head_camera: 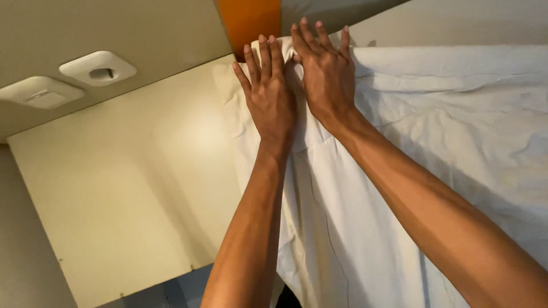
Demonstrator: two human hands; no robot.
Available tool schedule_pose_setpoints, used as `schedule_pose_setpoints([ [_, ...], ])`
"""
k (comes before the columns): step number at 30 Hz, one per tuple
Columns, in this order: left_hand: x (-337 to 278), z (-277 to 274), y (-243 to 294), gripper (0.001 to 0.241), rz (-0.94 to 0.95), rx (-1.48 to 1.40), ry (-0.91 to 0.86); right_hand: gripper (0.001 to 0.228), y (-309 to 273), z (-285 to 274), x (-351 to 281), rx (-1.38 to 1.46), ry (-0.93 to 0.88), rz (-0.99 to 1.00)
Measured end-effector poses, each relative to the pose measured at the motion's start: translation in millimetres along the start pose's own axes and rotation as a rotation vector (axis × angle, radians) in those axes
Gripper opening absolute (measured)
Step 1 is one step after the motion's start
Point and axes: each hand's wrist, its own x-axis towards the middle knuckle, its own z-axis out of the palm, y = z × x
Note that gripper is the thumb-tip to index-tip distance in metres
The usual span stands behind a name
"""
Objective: The person smooths and folds the white bedsheet on a double bed. They start by flattening the sheet, then fold the top edge down, and proceed to fold the sides and bottom edge inward to create a neat, compact arrangement.
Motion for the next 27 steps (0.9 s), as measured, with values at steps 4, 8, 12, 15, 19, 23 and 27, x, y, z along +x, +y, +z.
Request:
schedule_pose_setpoints([
  [4,-18.4,26.7,-27.2,0.058,0.054,0.03,-0.127,0.048,18.5,46.5,-22.0,-0.012,-0.011,-0.013],
  [8,-37.0,39.3,-34.7,0.057,0.016,-0.07,-0.19,0.052,29.4,65.3,-44.7,-0.058,-0.171,0.021],
  [12,-29.0,29.2,-33.8,0.055,0.044,-0.059,-0.186,0.049,32.0,60.3,-35.7,-0.079,-0.181,-0.008],
  [15,-30.1,22.0,-51.0,0.053,0.003,-0.402,-0.246,0.056,29.5,56.1,-27.7,0.001,-0.294,0.073],
  [19,-47.9,-2.5,-83.6,0.059,0.034,-0.192,-0.241,0.061,-24.9,22.5,-29.0,0.252,-0.226,-0.013],
  [23,-49.7,-27.7,-102.2,0.069,0.076,0.153,-0.264,0.076,-69.2,19.5,-21.3,0.171,-0.347,-0.238],
  [27,-45.6,-30.4,-112.6,0.066,0.138,0.156,-0.268,0.088,-64.3,60.0,-20.8,0.059,-0.435,-0.226],
])
